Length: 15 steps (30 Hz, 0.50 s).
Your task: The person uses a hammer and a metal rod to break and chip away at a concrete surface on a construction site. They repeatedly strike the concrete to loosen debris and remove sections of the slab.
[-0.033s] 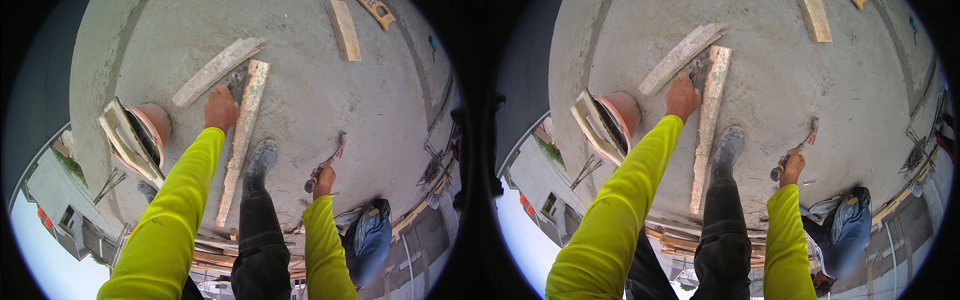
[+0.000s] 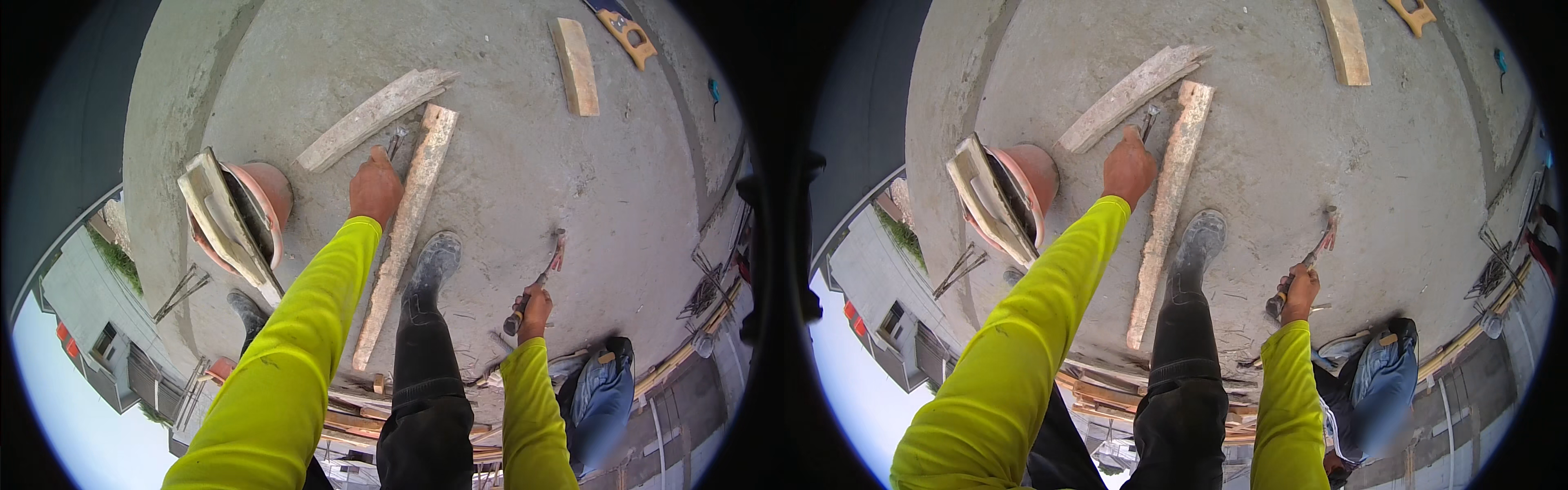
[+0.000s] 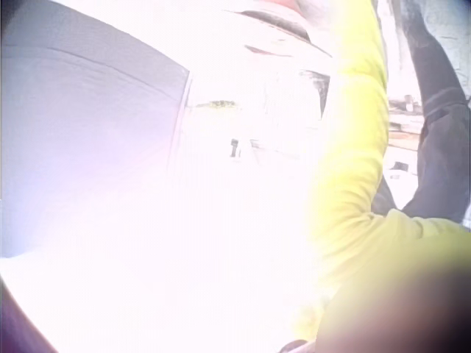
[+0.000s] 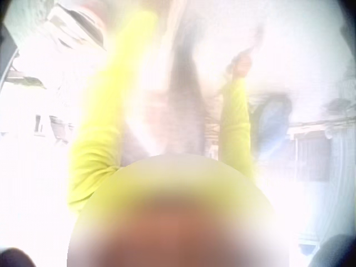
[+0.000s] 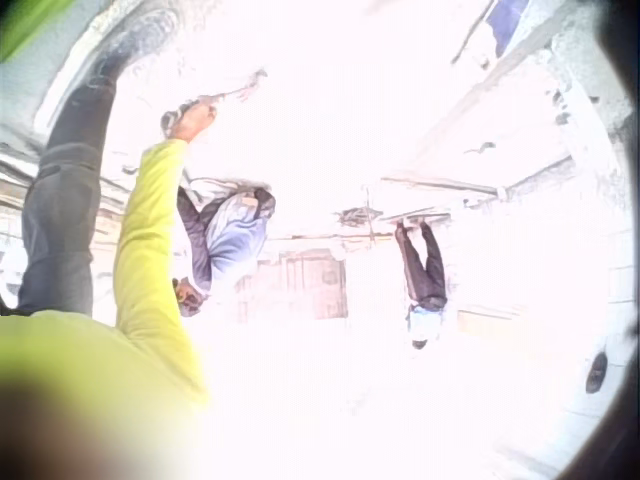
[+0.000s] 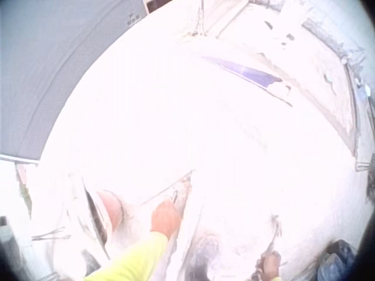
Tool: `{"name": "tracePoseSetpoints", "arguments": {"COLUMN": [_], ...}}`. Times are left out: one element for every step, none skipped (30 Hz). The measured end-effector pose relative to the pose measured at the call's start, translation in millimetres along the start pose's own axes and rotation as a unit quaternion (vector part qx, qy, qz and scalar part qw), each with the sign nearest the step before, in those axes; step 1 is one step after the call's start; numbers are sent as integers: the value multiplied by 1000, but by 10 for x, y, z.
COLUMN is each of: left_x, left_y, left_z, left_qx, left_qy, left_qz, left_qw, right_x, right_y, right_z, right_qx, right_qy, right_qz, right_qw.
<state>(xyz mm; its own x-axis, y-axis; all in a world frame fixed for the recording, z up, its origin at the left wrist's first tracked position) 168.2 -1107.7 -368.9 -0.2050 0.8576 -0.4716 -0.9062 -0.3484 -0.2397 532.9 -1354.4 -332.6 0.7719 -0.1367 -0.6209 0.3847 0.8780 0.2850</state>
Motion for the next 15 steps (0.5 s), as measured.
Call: {"name": "tracePoseSetpoints", "arguments": {"left_x": [-216,-483,-781,-1089,-1423,-1752,-2091,-2423,-2700,-2937,-3182,-3417,-3644,-3919,-4221], "left_y": [45,62,97,178,279,430,632,861,1138,1429,1771,2132,2465,2843,3242], "left_z": [146,290,532,707,962,1237,1571,1930,2244,2596,2951,3316,3717,4033,4272], "left_qx": [-46,-81,-162,-184,-220,-231,-246,-231,-204,-185,-178,-161,-140,-146,-112], "left_qy": [-26,-26,-48,13,33,69,82,81,109,101,102,84,11,-22,-22], "left_qz": [35,41,33,51,68,69,72,83,92,84,94,108,103,141,205], "left_qw": [998,996,985,982,972,968,963,966,969,974,974,977,985,979,972], "right_x": [-163,-313,-492,-665,-806,-976,-1155,-1329,-1522,-1734,-1937,-2146,-2373,-2606,-2850], "right_y": [-11,-59,-117,-199,-305,-358,-356,-331,-313,-283,-274,-278,-327,-384,-433], "right_z": [286,575,836,1121,1394,1698,1925,2179,2397,2591,2772,2934,3066,3178,3193], "right_qx": [-49,-107,-135,-201,-312,-345,-366,-429,-512,-559,-606,-651,-658,-667,-679], "right_qy": [41,76,102,139,133,163,180,201,206,223,234,236,237,240,241], "right_qz": [63,98,141,140,125,81,92,85,126,163,174,183,163,143,147], "right_qw": [996,986,975,960,933,921,908,877,825,782,740,698,696,691,678]}}
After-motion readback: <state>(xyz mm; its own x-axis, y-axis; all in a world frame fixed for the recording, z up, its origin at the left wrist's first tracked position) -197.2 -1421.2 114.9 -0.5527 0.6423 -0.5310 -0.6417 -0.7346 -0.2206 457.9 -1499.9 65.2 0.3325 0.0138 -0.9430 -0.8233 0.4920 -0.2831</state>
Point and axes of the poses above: each hand's wrist, its own x-axis towards the middle knuckle, its own z-axis out of the back of the hand, y = z × x, the point moved 6 cm from there along x, towards the middle knuckle, and after that the axes turned 13 degrees about -y, right-handed, at the moved point
